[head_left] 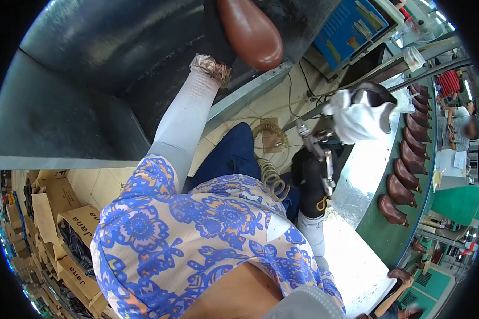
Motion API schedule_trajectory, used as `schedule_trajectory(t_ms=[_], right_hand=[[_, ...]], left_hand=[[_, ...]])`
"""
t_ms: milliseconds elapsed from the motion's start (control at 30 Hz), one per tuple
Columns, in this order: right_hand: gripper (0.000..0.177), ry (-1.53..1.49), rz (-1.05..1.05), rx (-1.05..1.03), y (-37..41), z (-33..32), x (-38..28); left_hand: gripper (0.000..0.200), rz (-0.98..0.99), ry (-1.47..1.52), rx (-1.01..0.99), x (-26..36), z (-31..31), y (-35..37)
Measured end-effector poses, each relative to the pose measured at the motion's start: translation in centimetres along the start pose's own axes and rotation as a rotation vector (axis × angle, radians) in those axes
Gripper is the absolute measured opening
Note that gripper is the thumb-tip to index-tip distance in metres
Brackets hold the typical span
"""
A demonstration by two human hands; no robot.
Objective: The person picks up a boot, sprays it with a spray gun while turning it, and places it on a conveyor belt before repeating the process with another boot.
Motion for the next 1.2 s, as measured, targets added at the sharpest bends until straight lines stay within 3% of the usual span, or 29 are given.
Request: schedule_trajectory(t_ms=[67, 133, 200, 233, 333, 367, 400, 467, 500, 533, 567, 633, 800, 900, 933, 1033, 1100, 1133, 1200], right_hand=[[0.029, -0.201, 0.031, -0.031, 0.4, 1.0, -1.7], [0.027, -0.076, -0.01, 0.07, 0.0, 0.0, -1.7], [0.031, -0.21, 0.023, 0.169, 0.1, -0.8, -1.0], [0.038, -0.117, 0.098, 0.116, 0.1, -0.8, 0.9], [0.039, 0.082, 0.056, 0.058, -0.6, 0.8, 1.9], [0.041, -0.079, -0.067, 0.038, 0.2, 0.7, 0.4], [0.037, 0.016, -0.061, -0.01, 0.2, 0.7, -0.2], [0.027, 0.153, -0.123, 0.107, 0.3, 0.0, 1.6], [0.014, -0.188, 0.374, 0.14, 0.3, -0.3, 2.3], [0.032, 0.376, 0.265, -0.123, -0.7, 0.1, 2.2], [0.033, 0.452, 0.102, 0.03, -1.0, -0.7, 2.0], [0.034, 0.439, 0.022, 0.128, -0.8, -0.2, 1.2], [0.037, 0.16, -0.094, -0.042, -0.9, 2.1, -2.0], [0.039, 0.629, -0.202, 0.152, 0.1, -0.2, 3.4], [0.041, 0.71, -0.15, 0.262, -0.3, -1.0, 2.4], [0.04, 0.541, -0.009, 0.208, -0.7, -1.0, 1.3], [0.022, 0.26, -0.002, 0.054, -1.4, 1.1, -1.4], [0.016, 0.613, -0.301, -0.051, -1.6, 2.4, -4.0], [0.019, 0.094, -0.089, -0.11, -2.4, 1.8, -3.8]], left_hand=[[0.048, 0.008, 0.002, -0.003, 0.1, 0.2, 0.0], [0.049, 0.018, -0.001, 0.0, 0.2, 0.3, -0.1], [0.05, 0.035, 0.003, 0.001, 0.4, 0.4, -0.4], [0.05, 0.043, 0.002, 0.006, 0.5, 0.4, -0.5], [0.052, 0.082, 0.006, 0.024, 1.0, 0.9, -0.2], [0.052, 0.102, 0.013, 0.031, 1.3, 1.0, 0.0], [0.053, 0.121, 0.01, 0.039, 1.3, 1.1, -0.2], [0.054, 0.175, 0.005, 0.07, 1.9, 1.5, 0.6], [0.054, 0.195, 0.003, 0.08, 2.2, 1.9, 0.9], [0.055, 0.219, -0.002, 0.092, 2.4, 2.1, 1.3], [0.055, 0.237, 0.003, 0.098, 2.4, 2.2, 1.3], [0.056, 0.271, -0.006, 0.121, 2.7, 2.5, 1.9], [0.055, 0.386, -0.018, 0.143, 3.2, 2.2, 2.4], [0.054, 0.383, 0.014, 0.171, 3.3, 2.2, 2.4], [0.054, 0.359, 0.044, 0.135, 3.0, 2.1, 2.2], [0.054, 0.325, 0.089, 0.097, 2.7, 1.9, 1.9], [0.054, 0.314, 0.103, 0.097, 2.5, 0.5, 1.6], [0.054, 0.264, 0.153, 0.052, 1.5, -1.3, 1.1], [0.054, 0.176, 0.215, -0.012, 0.5, -2.7, 0.4]])
Point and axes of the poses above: each hand's wrist, its own y-axis away from the middle knuckle, its own z-axis out of the palm, x = y × z, the point moved 10 cm from there along -y, towards the middle knuckle, and after that the axes turned 8 degrees about y, right-handed, at the moved point
